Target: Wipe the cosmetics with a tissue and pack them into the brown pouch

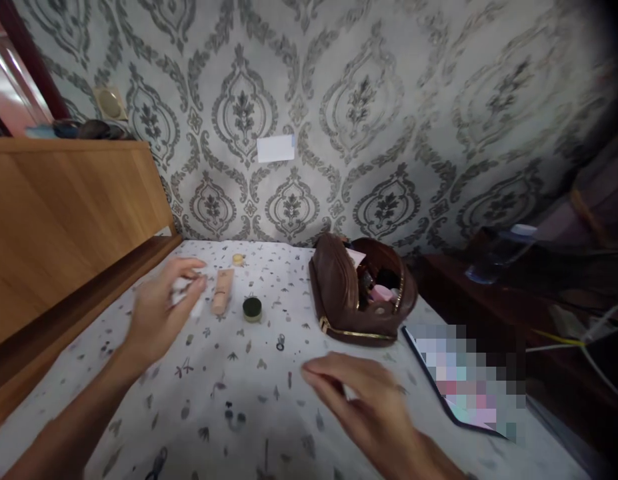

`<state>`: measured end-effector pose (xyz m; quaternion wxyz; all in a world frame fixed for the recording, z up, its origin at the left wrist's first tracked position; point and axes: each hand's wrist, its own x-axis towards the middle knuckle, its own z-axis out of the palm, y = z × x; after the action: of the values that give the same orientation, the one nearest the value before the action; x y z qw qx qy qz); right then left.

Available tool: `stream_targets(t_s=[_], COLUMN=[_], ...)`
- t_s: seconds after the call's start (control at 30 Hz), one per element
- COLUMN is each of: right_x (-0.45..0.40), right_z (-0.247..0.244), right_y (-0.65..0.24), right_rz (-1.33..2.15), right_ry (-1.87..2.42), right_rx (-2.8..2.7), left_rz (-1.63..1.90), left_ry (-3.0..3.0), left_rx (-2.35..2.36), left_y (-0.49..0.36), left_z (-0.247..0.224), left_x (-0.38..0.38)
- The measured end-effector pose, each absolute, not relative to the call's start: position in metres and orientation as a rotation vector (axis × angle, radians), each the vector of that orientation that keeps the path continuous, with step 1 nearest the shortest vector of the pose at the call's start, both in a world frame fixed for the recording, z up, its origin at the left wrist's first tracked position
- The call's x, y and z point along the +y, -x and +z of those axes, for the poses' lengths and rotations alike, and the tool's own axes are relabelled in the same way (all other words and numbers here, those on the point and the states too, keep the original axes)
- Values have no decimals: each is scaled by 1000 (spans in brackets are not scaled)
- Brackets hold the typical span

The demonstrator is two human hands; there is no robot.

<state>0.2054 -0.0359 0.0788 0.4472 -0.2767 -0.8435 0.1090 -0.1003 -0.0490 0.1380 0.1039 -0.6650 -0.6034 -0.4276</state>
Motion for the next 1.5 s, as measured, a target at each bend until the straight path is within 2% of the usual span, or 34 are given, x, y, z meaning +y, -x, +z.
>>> stream_targets(t_s=[0.1, 0.17, 0.3, 0.4, 0.63, 0.87, 1.03, 1.23, 1.37, 1.5], right_x=[-12, 8, 39, 55, 82, 83, 85, 76, 67, 68], right_z=[44, 20, -13, -22, -29, -50, -49, -42, -41, -39], right_y=[-173, -152, -122, -110, -88, -69, -67, -67, -69, -71], right_rz=[635, 756, 881, 827, 789, 756, 764, 783, 816, 834], right_ry=[755, 868, 936, 950, 1027, 1025, 1091, 1081, 1035, 1008], right_rx=[-2213, -2170, -1987, -1936, -1994, -2014, -1957, -1905, -1898, -1904], left_rz=[-1048, -857, -672, -519, -199, -134, -264, -739, -1046, -1289], left_ry=[2025, 2010, 2026, 2050, 2137, 2384, 2525, 2400, 2558, 2463], left_rx=[-2012, -2190, -2273, -2311, -2335, -2188, -2112, -2060, -1936, -2112], left_y=[119, 129, 135, 130, 126, 126, 122, 88, 49, 38], left_z=[122, 107, 80, 64, 41, 36, 39, 45, 21, -2], left_x=[14, 62, 140, 174, 203, 190, 154, 86, 41, 35])
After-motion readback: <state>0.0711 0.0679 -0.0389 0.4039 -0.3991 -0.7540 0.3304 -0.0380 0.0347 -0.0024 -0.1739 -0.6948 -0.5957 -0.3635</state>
